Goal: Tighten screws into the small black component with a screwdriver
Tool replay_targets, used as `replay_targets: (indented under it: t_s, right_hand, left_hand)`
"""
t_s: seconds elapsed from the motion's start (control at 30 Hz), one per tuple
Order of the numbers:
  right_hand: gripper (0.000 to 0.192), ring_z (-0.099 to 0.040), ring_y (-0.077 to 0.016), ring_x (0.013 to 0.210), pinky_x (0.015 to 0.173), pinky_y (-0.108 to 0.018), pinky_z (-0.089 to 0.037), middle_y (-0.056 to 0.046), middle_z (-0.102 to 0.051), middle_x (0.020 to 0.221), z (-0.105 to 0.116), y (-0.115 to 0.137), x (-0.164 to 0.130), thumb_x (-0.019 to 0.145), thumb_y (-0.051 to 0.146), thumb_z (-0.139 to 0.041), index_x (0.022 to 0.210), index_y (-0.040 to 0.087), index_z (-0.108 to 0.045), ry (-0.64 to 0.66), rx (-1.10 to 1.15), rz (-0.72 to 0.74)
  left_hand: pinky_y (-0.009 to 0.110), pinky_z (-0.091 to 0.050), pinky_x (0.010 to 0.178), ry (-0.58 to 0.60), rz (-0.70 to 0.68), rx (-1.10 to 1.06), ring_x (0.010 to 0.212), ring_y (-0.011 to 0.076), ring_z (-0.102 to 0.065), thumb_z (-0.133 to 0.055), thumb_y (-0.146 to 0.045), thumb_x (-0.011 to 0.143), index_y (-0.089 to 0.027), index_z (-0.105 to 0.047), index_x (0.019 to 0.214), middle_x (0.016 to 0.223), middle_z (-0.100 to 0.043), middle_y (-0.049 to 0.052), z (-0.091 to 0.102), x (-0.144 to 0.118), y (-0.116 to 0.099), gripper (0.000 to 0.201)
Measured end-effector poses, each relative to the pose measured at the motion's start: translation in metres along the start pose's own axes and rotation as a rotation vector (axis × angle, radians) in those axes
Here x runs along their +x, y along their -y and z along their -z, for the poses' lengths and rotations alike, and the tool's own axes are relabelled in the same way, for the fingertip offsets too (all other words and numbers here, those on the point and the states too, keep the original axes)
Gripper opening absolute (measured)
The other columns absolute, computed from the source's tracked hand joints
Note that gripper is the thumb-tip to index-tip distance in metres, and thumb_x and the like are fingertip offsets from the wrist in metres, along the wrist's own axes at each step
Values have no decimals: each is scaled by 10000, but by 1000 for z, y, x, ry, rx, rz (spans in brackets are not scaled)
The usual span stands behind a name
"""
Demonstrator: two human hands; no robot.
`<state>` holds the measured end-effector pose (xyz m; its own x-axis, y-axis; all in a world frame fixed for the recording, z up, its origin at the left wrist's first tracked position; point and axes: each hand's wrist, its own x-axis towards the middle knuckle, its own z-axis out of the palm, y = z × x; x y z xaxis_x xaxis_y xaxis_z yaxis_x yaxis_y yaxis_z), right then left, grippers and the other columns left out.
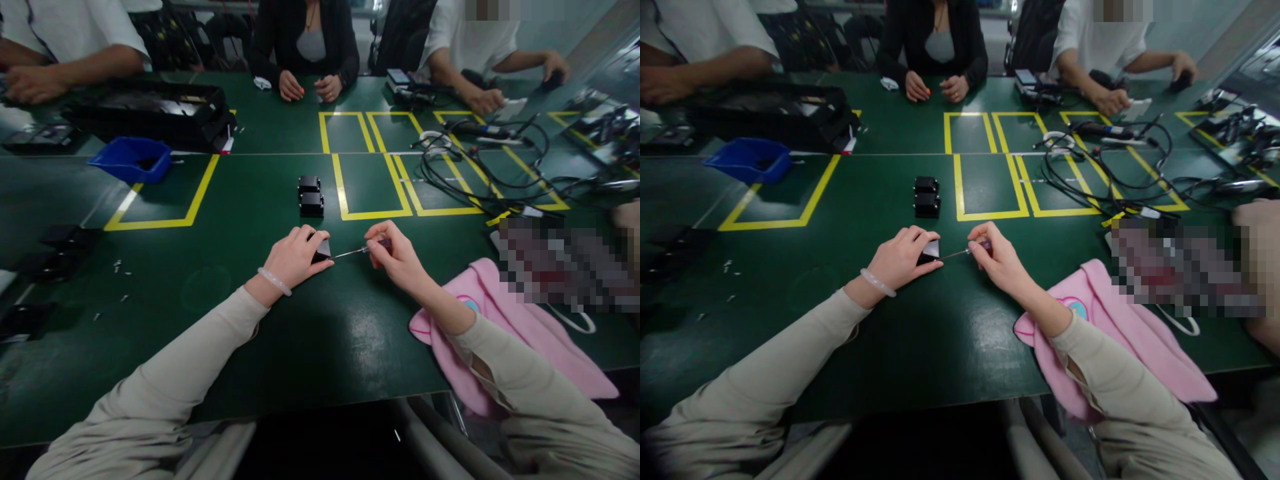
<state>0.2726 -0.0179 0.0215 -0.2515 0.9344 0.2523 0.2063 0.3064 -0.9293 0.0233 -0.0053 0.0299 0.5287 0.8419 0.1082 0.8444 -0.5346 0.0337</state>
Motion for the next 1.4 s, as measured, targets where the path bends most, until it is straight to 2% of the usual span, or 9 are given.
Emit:
replay_targets:
  t_s: [0.13,0.33,0.5,0.63,0.83,0.97,1.17,1.3,1.4]
  right_hand:
    - [302,-465,-98,454,483,-260,-347,84,-482,549,0,-1,1,1022,509,-586,900,238,-528,4,-26,-25]
    - [287,-516,-98,508,507,-259,-393,68,-542,656,1,-1,1,984,507,-649,976,239,-548,-10,8,-9]
    - [274,-468,-96,462,491,-261,-356,83,-492,561,1,-1,1,1018,481,-597,908,239,-530,-2,-34,-19]
    - [213,-510,-97,501,514,-263,-393,75,-533,650,0,-2,1,1007,436,-620,1005,240,-535,-15,7,0]
    - [242,-477,-91,468,496,-257,-361,81,-503,578,1,0,1,1013,430,-602,896,235,-521,-4,-42,-14]
    - [206,-507,-91,491,510,-251,-388,78,-528,637,1,0,1,1004,414,-616,975,232,-524,3,11,3]
    - [227,-481,-92,469,495,-250,-368,82,-505,579,1,-2,0,1015,409,-597,899,229,-520,18,-29,-10]
    - [146,-513,-100,504,516,-252,-396,78,-523,632,1,-1,-1,1015,363,-591,1009,228,-536,28,14,8]
    - [158,-519,-100,519,520,-255,-396,70,-530,654,1,0,-1,1005,367,-612,985,229,-539,25,0,1]
  left_hand:
    - [354,-534,831,-4,0,7,1130,280,-605,-634,-528,991,-205,-532,1367,1257,-622,122,0,0,0,506]
    - [349,-533,822,-1,-2,6,1118,275,-605,-631,-531,991,-205,-532,1365,1256,-620,123,-1,0,1,506]
    - [349,-534,823,0,-1,6,1119,278,-605,-632,-532,992,-199,-531,1372,1252,-616,124,-1,0,0,516]
    - [342,-534,814,8,0,-1,1120,277,-608,-637,-534,990,-191,-530,1374,1265,-614,127,0,0,0,525]
    - [352,-539,824,7,5,2,1131,283,-607,-637,-532,990,-191,-531,1376,1264,-617,127,1,0,0,525]
    - [345,-537,821,7,7,4,1129,278,-607,-634,-534,993,-196,-535,1373,1261,-620,124,1,0,0,518]
    - [341,-534,802,-9,9,24,1125,280,-610,-649,-538,984,-198,-551,1370,1245,-625,116,0,0,-1,523]
    - [344,-536,801,-12,8,18,1115,278,-610,-648,-536,985,-197,-546,1381,1245,-625,118,-1,0,0,531]
    - [346,-537,801,-12,7,15,1115,278,-611,-653,-530,983,-194,-546,1384,1246,-623,119,-2,0,0,535]
